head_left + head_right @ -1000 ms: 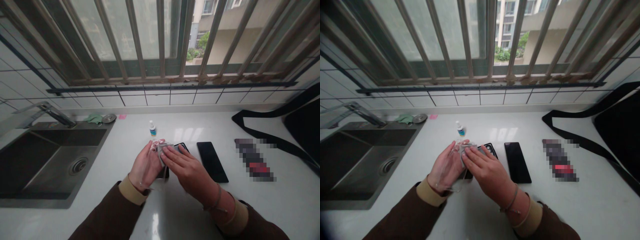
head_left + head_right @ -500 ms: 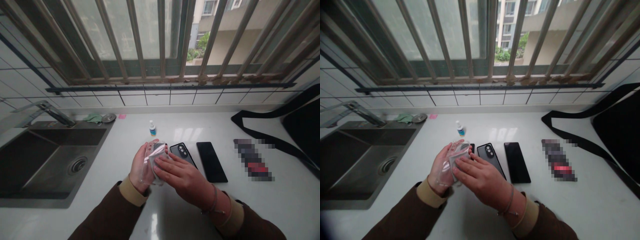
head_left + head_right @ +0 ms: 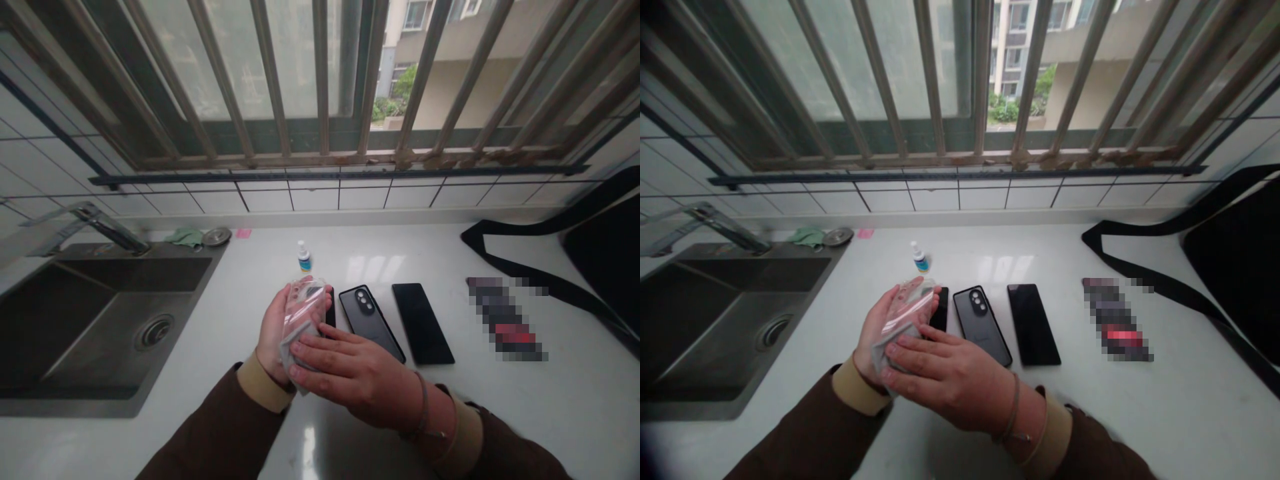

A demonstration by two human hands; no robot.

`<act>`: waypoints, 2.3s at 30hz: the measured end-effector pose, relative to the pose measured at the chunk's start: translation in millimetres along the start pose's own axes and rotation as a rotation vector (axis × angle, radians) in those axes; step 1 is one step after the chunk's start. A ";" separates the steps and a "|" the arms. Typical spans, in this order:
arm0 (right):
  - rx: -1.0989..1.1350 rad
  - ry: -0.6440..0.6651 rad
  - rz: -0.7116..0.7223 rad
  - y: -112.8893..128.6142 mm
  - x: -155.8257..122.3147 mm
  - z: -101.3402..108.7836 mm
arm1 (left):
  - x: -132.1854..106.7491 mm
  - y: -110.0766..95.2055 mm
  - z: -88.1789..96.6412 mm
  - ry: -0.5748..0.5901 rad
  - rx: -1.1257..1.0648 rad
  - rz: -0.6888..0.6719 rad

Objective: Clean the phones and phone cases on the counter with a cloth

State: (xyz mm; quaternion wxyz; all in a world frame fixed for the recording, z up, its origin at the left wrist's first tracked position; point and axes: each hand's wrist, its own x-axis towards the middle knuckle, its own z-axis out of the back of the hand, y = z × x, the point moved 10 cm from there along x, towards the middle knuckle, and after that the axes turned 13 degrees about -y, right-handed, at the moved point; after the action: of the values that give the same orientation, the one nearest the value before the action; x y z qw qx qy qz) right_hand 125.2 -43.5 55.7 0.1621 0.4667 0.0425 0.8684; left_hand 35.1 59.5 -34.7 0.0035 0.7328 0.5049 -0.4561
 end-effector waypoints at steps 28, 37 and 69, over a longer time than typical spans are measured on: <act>-0.351 -0.138 -0.427 -70.3 -23.5 20.9 | -12.1 43.6 -23.8 0.309 0.296 0.010; 0.065 -0.390 -0.656 -85.4 -27.0 46.5 | -28.1 47.9 -27.4 0.429 0.409 0.095; 0.137 -0.274 -0.598 -75.9 -27.0 13.4 | -0.5 -1.4 5.3 -0.123 0.014 -0.214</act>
State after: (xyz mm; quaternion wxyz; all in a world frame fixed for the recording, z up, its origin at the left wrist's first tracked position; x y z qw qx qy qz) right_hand 168.4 18.5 24.6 0.3824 0.5557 0.2137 0.7066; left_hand 30.5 57.3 -36.8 -0.0193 0.6455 0.5759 -0.5014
